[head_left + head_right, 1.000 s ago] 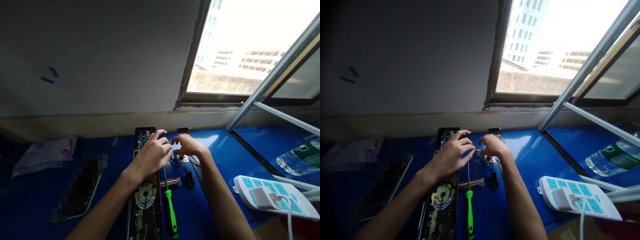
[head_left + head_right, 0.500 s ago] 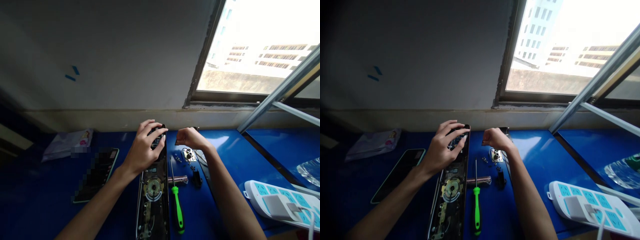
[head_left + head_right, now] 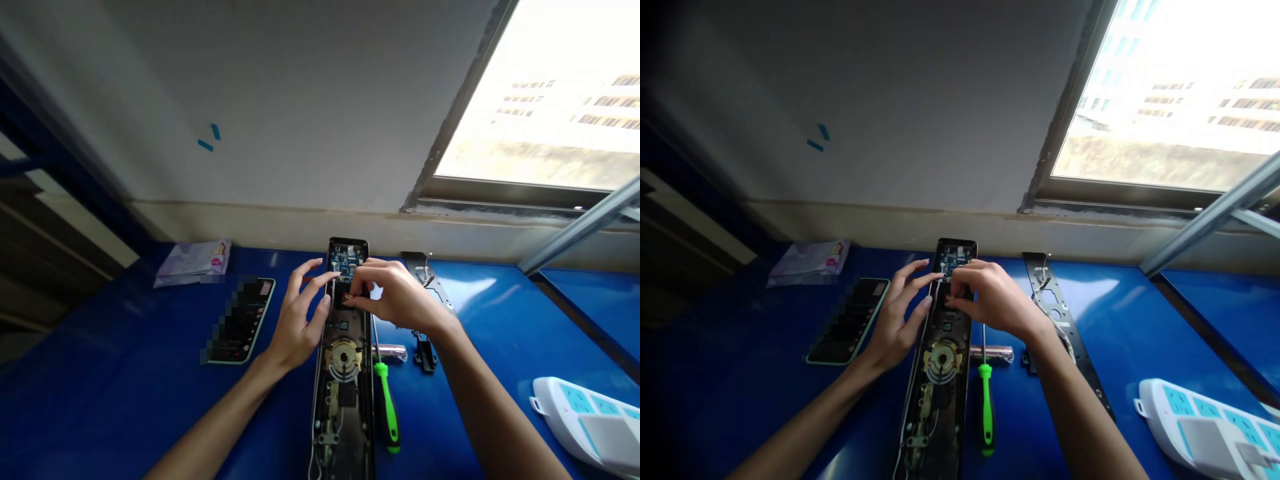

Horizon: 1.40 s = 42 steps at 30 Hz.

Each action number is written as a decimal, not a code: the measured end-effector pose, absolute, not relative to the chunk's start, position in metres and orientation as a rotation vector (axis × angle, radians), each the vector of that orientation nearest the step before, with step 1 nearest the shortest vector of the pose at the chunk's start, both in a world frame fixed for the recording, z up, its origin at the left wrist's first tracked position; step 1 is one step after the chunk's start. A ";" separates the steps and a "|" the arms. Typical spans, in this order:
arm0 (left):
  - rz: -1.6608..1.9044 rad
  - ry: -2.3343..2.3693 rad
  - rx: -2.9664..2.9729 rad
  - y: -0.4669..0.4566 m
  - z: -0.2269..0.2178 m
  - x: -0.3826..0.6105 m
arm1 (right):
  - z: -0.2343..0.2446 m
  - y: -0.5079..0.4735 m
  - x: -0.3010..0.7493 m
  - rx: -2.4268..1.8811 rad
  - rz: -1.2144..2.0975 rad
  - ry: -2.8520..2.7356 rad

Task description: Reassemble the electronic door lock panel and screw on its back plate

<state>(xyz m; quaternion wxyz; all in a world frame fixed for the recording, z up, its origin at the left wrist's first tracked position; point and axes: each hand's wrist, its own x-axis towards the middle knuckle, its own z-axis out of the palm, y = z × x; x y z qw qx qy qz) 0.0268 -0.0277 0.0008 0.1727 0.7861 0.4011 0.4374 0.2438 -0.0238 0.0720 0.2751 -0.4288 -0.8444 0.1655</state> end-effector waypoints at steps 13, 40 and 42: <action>1.313 1.090 2.206 -0.028 0.001 0.036 | 0.064 -0.018 0.239 -1.310 0.296 -2.291; 1.051 1.154 2.410 -0.015 0.038 0.030 | 0.097 -0.010 0.287 -1.368 0.558 -2.101; 1.087 1.164 2.479 -0.016 0.043 0.033 | 0.098 -0.009 0.297 -1.534 0.562 -2.175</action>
